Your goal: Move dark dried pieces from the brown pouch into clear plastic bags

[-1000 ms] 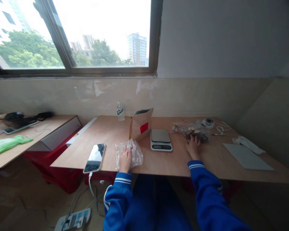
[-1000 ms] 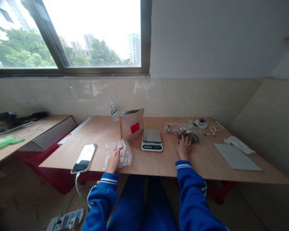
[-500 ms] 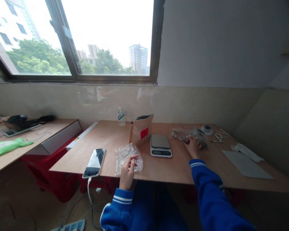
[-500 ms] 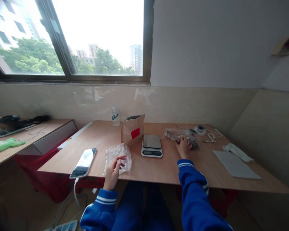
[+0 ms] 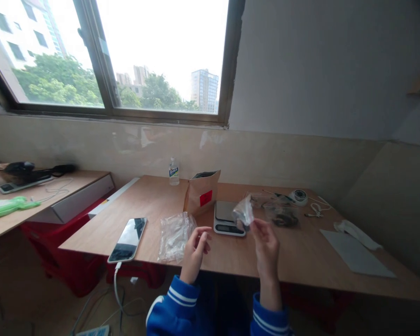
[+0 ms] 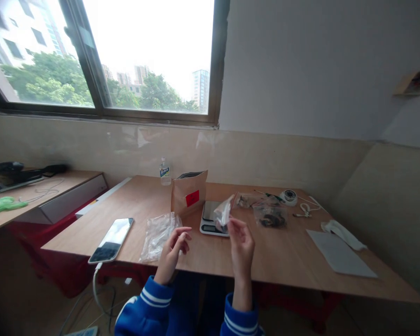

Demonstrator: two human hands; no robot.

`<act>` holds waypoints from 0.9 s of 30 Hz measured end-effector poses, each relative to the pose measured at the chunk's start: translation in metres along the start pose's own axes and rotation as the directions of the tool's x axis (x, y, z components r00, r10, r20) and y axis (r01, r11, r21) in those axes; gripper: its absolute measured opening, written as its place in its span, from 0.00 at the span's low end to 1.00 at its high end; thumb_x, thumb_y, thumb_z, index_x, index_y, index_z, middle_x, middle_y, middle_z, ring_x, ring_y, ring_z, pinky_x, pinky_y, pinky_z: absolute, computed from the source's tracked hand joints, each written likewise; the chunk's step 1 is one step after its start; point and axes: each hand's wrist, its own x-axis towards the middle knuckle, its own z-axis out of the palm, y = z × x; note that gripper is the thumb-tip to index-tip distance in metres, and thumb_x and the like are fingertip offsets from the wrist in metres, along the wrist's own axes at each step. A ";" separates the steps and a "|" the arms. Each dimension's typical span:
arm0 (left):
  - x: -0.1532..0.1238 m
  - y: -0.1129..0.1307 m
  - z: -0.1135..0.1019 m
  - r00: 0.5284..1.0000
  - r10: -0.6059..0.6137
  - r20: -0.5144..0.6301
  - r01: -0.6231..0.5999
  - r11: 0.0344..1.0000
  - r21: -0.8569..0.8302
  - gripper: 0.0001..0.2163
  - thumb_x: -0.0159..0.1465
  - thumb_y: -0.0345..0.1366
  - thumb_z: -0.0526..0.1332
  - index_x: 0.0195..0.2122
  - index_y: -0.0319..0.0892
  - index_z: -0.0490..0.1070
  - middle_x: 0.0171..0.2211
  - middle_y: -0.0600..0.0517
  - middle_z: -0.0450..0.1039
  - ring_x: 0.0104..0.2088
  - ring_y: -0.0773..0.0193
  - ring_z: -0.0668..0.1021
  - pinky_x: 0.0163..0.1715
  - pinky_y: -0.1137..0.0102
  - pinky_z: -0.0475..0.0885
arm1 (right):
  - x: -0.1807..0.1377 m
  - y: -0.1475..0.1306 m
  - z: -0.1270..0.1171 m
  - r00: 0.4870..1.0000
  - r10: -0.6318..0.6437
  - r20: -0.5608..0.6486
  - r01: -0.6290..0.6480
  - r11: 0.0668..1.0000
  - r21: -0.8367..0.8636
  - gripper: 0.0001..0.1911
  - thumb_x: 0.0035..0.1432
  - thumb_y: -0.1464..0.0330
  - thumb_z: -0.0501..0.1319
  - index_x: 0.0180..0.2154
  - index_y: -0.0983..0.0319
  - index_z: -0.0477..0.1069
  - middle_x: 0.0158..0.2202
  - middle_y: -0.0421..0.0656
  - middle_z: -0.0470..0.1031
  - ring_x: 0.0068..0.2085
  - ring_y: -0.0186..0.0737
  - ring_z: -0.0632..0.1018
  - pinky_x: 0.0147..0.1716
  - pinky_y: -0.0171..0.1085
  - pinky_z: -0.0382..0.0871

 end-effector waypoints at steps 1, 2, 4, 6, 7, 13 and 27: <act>0.001 0.003 0.002 1.000 -0.003 -0.010 0.003 0.999 -0.054 0.15 0.61 0.46 0.55 0.40 0.40 0.69 0.28 0.53 0.68 0.23 0.71 0.69 0.24 0.74 0.65 | -0.014 -0.004 0.007 0.993 0.043 0.106 -0.046 0.998 0.035 0.13 0.49 0.59 0.65 0.35 0.61 0.73 0.39 0.45 0.78 0.42 0.43 0.77 0.43 0.41 0.70; 0.002 0.007 0.003 1.000 -0.008 -0.023 0.006 0.994 -0.106 0.15 0.61 0.47 0.55 0.38 0.40 0.69 0.27 0.54 0.67 0.23 0.71 0.69 0.24 0.74 0.65 | -0.025 -0.007 0.013 0.967 0.077 0.242 -0.091 0.995 0.045 0.12 0.49 0.60 0.65 0.33 0.61 0.73 0.40 0.45 0.78 0.43 0.44 0.77 0.44 0.41 0.70; 0.003 0.012 0.003 0.997 -0.046 -0.059 0.032 0.976 -0.214 0.15 0.60 0.48 0.54 0.35 0.40 0.68 0.25 0.55 0.64 0.23 0.71 0.69 0.24 0.75 0.65 | -0.037 -0.014 0.022 0.872 0.129 0.473 -0.164 0.986 0.032 0.11 0.50 0.60 0.65 0.32 0.60 0.73 0.41 0.46 0.77 0.44 0.44 0.77 0.45 0.42 0.70; 0.002 0.015 -0.001 0.990 -0.126 -0.064 0.100 0.943 -0.318 0.17 0.60 0.51 0.52 0.32 0.41 0.65 0.23 0.57 0.61 0.24 0.71 0.69 0.24 0.75 0.65 | -0.039 -0.020 0.025 0.772 0.167 0.613 -0.225 0.974 0.017 0.13 0.50 0.59 0.65 0.36 0.59 0.73 0.44 0.46 0.76 0.46 0.45 0.76 0.48 0.43 0.69; 0.002 0.015 -0.003 0.985 -0.167 -0.046 0.141 0.928 -0.346 0.17 0.60 0.52 0.52 0.31 0.41 0.64 0.23 0.57 0.60 0.24 0.70 0.68 0.24 0.75 0.65 | -0.039 -0.023 0.024 0.738 0.182 0.650 -0.256 0.967 0.020 0.16 0.51 0.59 0.65 0.40 0.59 0.72 0.46 0.46 0.76 0.48 0.45 0.76 0.49 0.44 0.68; -0.003 0.001 -0.004 0.989 -0.138 0.061 0.142 0.986 -0.083 0.14 0.56 0.47 0.61 0.30 0.41 0.64 0.24 0.57 0.62 0.27 0.70 0.68 0.28 0.75 0.65 | -0.038 -0.019 0.017 0.686 0.344 0.641 -0.397 0.916 -0.066 0.24 0.57 0.49 0.54 0.45 0.60 0.70 0.44 0.48 0.76 0.47 0.46 0.76 0.48 0.46 0.68; -0.007 -0.010 0.005 0.991 -0.074 0.111 0.064 0.994 0.090 0.15 0.64 0.47 0.51 0.30 0.41 0.65 0.29 0.54 0.68 0.34 0.65 0.72 0.38 0.70 0.68 | -0.041 0.002 0.030 0.814 0.202 0.545 -0.084 0.969 -0.233 0.11 0.48 0.59 0.65 0.25 0.60 0.73 0.45 0.48 0.73 0.50 0.48 0.72 0.53 0.46 0.61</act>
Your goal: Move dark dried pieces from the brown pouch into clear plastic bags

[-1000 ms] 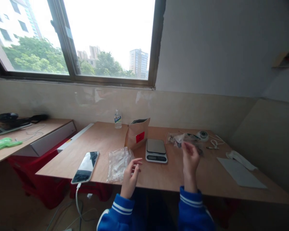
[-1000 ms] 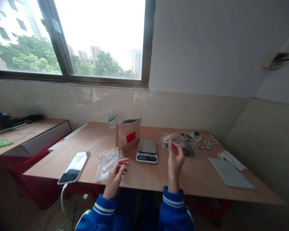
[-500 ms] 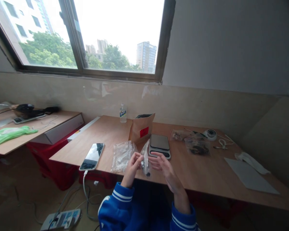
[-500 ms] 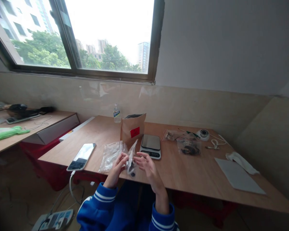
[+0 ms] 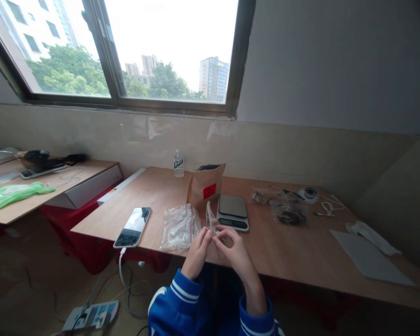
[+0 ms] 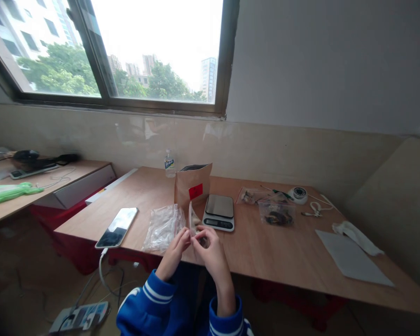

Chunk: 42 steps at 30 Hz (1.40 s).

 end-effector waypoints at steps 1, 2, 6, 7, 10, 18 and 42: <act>0.000 0.000 0.000 1.000 0.001 -0.009 0.000 1.000 0.030 0.15 0.63 0.48 0.52 0.29 0.41 0.64 0.27 0.54 0.66 0.32 0.65 0.71 0.36 0.70 0.68 | 0.000 0.000 0.001 1.000 -0.014 0.013 0.015 0.999 -0.029 0.11 0.48 0.60 0.65 0.24 0.60 0.72 0.45 0.47 0.73 0.50 0.47 0.72 0.52 0.45 0.62; -0.001 -0.001 0.000 1.000 0.006 -0.020 -0.005 0.998 0.057 0.15 0.62 0.48 0.53 0.28 0.41 0.64 0.26 0.55 0.66 0.31 0.66 0.70 0.35 0.71 0.67 | -0.001 0.000 0.002 0.999 -0.022 0.030 0.024 0.998 -0.050 0.10 0.48 0.60 0.65 0.24 0.60 0.72 0.44 0.47 0.72 0.49 0.46 0.73 0.51 0.44 0.63; -0.002 0.000 0.000 0.996 0.010 -0.089 -0.008 1.000 0.018 0.15 0.62 0.49 0.53 0.31 0.41 0.67 0.28 0.53 0.68 0.32 0.64 0.72 0.36 0.70 0.68 | 0.000 0.001 0.005 0.997 -0.031 0.070 0.035 0.998 -0.052 0.10 0.50 0.61 0.64 0.24 0.60 0.71 0.44 0.46 0.72 0.48 0.45 0.73 0.50 0.43 0.64; -0.002 0.000 0.000 0.997 0.009 -0.083 -0.011 1.000 -0.015 0.16 0.62 0.49 0.53 0.32 0.41 0.68 0.29 0.52 0.69 0.33 0.64 0.72 0.37 0.69 0.69 | 0.001 0.001 0.006 0.997 -0.025 0.069 0.027 0.999 -0.023 0.11 0.50 0.60 0.64 0.25 0.60 0.71 0.44 0.46 0.72 0.48 0.45 0.73 0.51 0.44 0.63; -0.002 0.002 0.000 0.999 0.038 -0.022 -0.039 0.998 -0.043 0.17 0.63 0.49 0.52 0.32 0.40 0.69 0.30 0.51 0.70 0.34 0.63 0.73 0.37 0.69 0.69 | 0.001 0.004 0.006 0.998 0.040 0.038 -0.045 0.992 0.119 0.14 0.49 0.57 0.64 0.25 0.61 0.70 0.44 0.48 0.74 0.47 0.46 0.74 0.49 0.44 0.66; -0.003 0.010 0.001 0.994 0.107 0.003 -0.106 0.982 0.157 0.16 0.63 0.46 0.52 0.26 0.40 0.68 0.25 0.52 0.68 0.29 0.65 0.71 0.32 0.71 0.66 | 0.000 0.002 0.003 0.980 0.191 -0.047 -0.167 0.933 0.318 0.17 0.42 0.55 0.68 0.25 0.62 0.69 0.34 0.46 0.78 0.33 0.43 0.78 0.35 0.40 0.73; -0.010 -0.001 0.023 0.984 -0.109 0.140 0.109 0.994 0.009 0.26 0.63 0.54 0.44 0.25 0.38 0.68 0.25 0.49 0.69 0.26 0.66 0.71 0.16 0.76 0.65 | 0.001 0.012 -0.033 0.754 0.085 -0.651 0.082 0.972 0.222 0.20 0.49 0.53 0.63 0.33 0.62 0.65 0.34 0.49 0.78 0.31 0.41 0.79 0.31 0.38 0.73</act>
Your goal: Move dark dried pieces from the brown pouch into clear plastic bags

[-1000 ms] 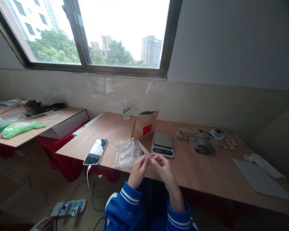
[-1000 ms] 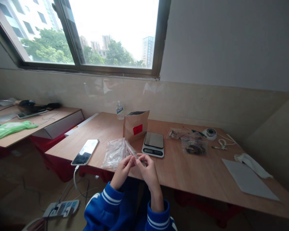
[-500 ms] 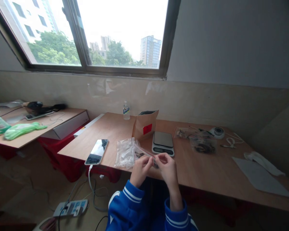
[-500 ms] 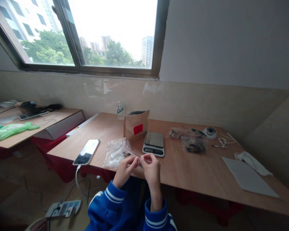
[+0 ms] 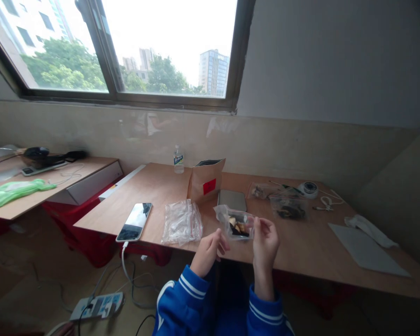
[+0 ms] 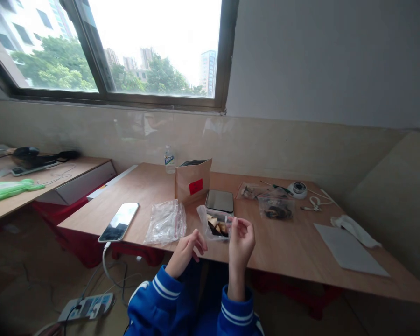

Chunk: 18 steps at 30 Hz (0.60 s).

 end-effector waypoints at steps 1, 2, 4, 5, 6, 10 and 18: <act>0.001 -0.001 -0.002 1.000 -0.006 -0.009 0.006 1.000 0.001 0.26 0.63 0.54 0.44 0.25 0.38 0.69 0.26 0.48 0.69 0.27 0.66 0.72 0.17 0.76 0.65 | 0.000 0.000 0.002 1.000 -0.005 -0.005 0.005 1.000 0.024 0.20 0.49 0.53 0.63 0.34 0.62 0.65 0.34 0.49 0.78 0.31 0.41 0.79 0.31 0.38 0.74; 0.001 -0.002 -0.004 1.000 -0.002 -0.030 0.003 1.000 0.015 0.26 0.63 0.54 0.45 0.26 0.38 0.69 0.28 0.47 0.70 0.27 0.66 0.72 0.17 0.76 0.66 | -0.001 -0.001 0.003 1.000 -0.008 -0.008 0.008 0.999 0.044 0.19 0.49 0.54 0.64 0.34 0.62 0.64 0.35 0.49 0.78 0.31 0.41 0.79 0.32 0.38 0.74; 0.004 -0.004 -0.009 0.994 0.025 -0.102 -0.022 0.999 0.034 0.22 0.62 0.53 0.49 0.30 0.39 0.70 0.31 0.47 0.70 0.30 0.65 0.72 0.20 0.75 0.68 | -0.002 -0.002 0.006 1.000 -0.001 -0.003 0.001 0.997 0.081 0.19 0.49 0.55 0.64 0.34 0.62 0.64 0.35 0.48 0.78 0.31 0.40 0.79 0.33 0.38 0.74; 0.007 -0.005 -0.012 0.988 0.036 -0.150 -0.034 0.999 0.014 0.20 0.61 0.53 0.51 0.33 0.39 0.70 0.34 0.47 0.71 0.32 0.65 0.73 0.24 0.74 0.70 | -0.003 -0.002 0.007 1.000 0.007 0.006 -0.007 0.995 0.101 0.19 0.49 0.55 0.64 0.34 0.62 0.65 0.34 0.48 0.78 0.31 0.40 0.79 0.33 0.38 0.74; 0.011 -0.007 -0.013 0.980 0.031 -0.194 -0.039 0.999 -0.036 0.19 0.61 0.52 0.53 0.37 0.40 0.70 0.38 0.47 0.71 0.35 0.64 0.74 0.28 0.73 0.71 | -0.004 -0.002 0.007 1.000 0.016 0.016 -0.018 0.992 0.124 0.19 0.49 0.55 0.64 0.34 0.62 0.65 0.34 0.47 0.78 0.31 0.40 0.79 0.33 0.39 0.74; 0.030 -0.014 -0.019 0.989 -0.112 -0.094 0.067 0.921 -0.385 0.22 0.60 0.49 0.57 0.52 0.45 0.63 0.51 0.45 0.67 0.43 0.61 0.75 0.41 0.67 0.71 | -0.007 -0.002 0.010 0.998 0.051 0.026 -0.055 0.978 0.199 0.19 0.49 0.55 0.64 0.34 0.62 0.64 0.34 0.46 0.78 0.31 0.40 0.79 0.33 0.41 0.74; 0.061 -0.012 -0.050 0.971 -0.112 0.209 0.214 0.797 -0.565 0.22 0.57 0.38 0.63 0.52 0.42 0.62 0.40 0.46 0.74 0.36 0.59 0.78 0.38 0.59 0.74 | -0.002 0.015 0.012 0.986 -0.145 0.087 0.153 0.984 -0.089 0.20 0.52 0.54 0.61 0.39 0.62 0.64 0.39 0.48 0.72 0.41 0.43 0.75 0.41 0.43 0.70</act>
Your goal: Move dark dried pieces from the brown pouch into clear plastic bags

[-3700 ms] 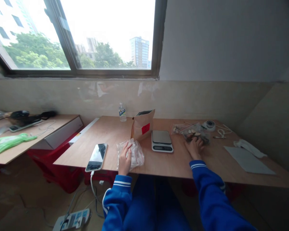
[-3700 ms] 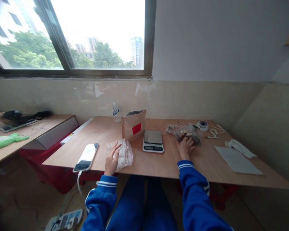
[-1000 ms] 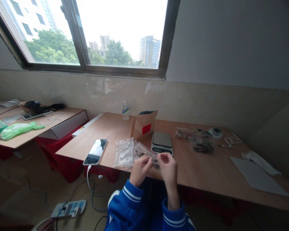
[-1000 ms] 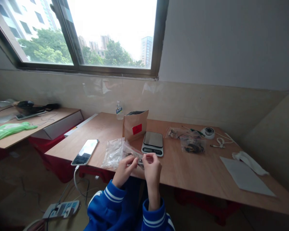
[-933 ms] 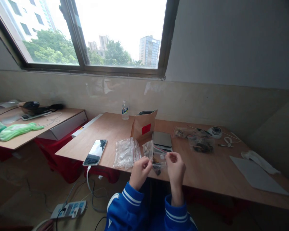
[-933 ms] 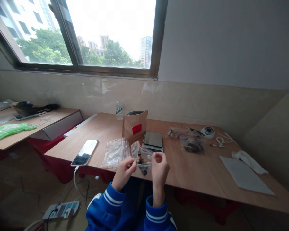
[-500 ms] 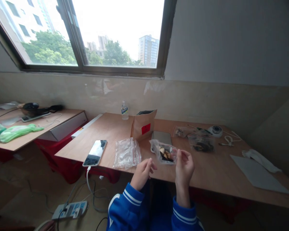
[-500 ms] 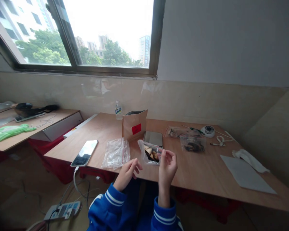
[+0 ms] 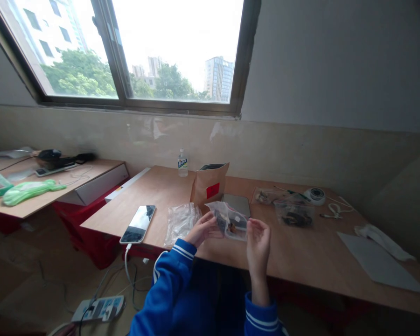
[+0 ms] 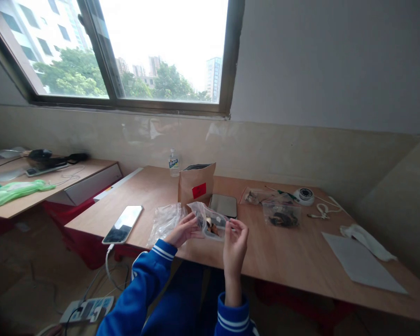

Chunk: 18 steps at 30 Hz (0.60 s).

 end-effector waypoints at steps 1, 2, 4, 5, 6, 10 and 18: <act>0.002 0.004 -0.003 1.000 -0.009 0.002 0.009 1.000 -0.004 0.20 0.57 0.37 0.63 0.50 0.41 0.63 0.39 0.46 0.74 0.36 0.59 0.78 0.38 0.60 0.74 | 0.000 0.000 0.001 0.999 -0.051 -0.008 0.050 0.997 -0.050 0.20 0.52 0.55 0.62 0.40 0.62 0.64 0.40 0.48 0.71 0.41 0.43 0.74 0.41 0.43 0.70; 0.005 0.008 -0.006 1.000 -0.013 0.010 0.013 1.000 -0.005 0.19 0.58 0.37 0.63 0.49 0.41 0.64 0.39 0.45 0.74 0.36 0.58 0.78 0.38 0.60 0.74 | -0.001 -0.001 0.001 0.995 -0.104 -0.010 0.103 0.991 -0.089 0.19 0.53 0.56 0.62 0.41 0.62 0.64 0.41 0.47 0.70 0.41 0.42 0.73 0.41 0.43 0.69; 0.009 0.013 -0.013 0.999 -0.015 0.043 0.015 1.000 -0.001 0.18 0.59 0.38 0.62 0.50 0.41 0.64 0.40 0.44 0.74 0.38 0.57 0.78 0.40 0.59 0.73 | -0.004 -0.005 0.004 0.974 -0.226 0.005 0.224 0.965 -0.136 0.17 0.54 0.59 0.62 0.42 0.61 0.65 0.41 0.47 0.69 0.40 0.41 0.72 0.41 0.42 0.69; 0.012 0.014 -0.017 0.998 -0.012 0.055 0.012 1.000 -0.002 0.19 0.59 0.37 0.62 0.51 0.41 0.63 0.41 0.43 0.74 0.38 0.57 0.78 0.41 0.59 0.73 | -0.006 -0.009 0.005 0.958 -0.286 0.021 0.286 0.947 -0.147 0.14 0.55 0.61 0.61 0.41 0.61 0.65 0.41 0.46 0.69 0.41 0.41 0.72 0.41 0.43 0.68; 0.014 0.014 -0.022 0.998 -0.004 0.056 0.004 1.000 -0.008 0.19 0.59 0.37 0.62 0.51 0.41 0.63 0.42 0.43 0.74 0.39 0.57 0.78 0.42 0.59 0.72 | -0.008 -0.012 0.008 0.941 -0.334 0.046 0.337 0.929 -0.150 0.11 0.57 0.63 0.60 0.41 0.60 0.66 0.40 0.46 0.69 0.41 0.41 0.72 0.42 0.43 0.68; 0.024 0.005 -0.043 0.999 0.046 -0.017 -0.047 0.995 -0.090 0.16 0.59 0.38 0.62 0.48 0.43 0.65 0.44 0.45 0.74 0.40 0.59 0.78 0.42 0.62 0.72 | -0.007 -0.022 0.025 0.887 -0.399 0.234 0.441 0.882 -0.166 0.08 0.62 0.69 0.52 0.41 0.59 0.68 0.41 0.46 0.71 0.45 0.41 0.72 0.47 0.44 0.66; 0.029 -0.006 -0.056 0.987 0.106 -0.120 -0.125 0.977 -0.170 0.13 0.57 0.37 0.63 0.44 0.46 0.68 0.41 0.48 0.75 0.40 0.60 0.78 0.42 0.63 0.73 | 0.039 -0.019 0.077 0.693 -0.239 0.680 0.492 0.846 -0.205 0.12 0.58 0.77 0.48 0.34 0.60 0.68 0.37 0.45 0.71 0.41 0.41 0.73 0.44 0.42 0.67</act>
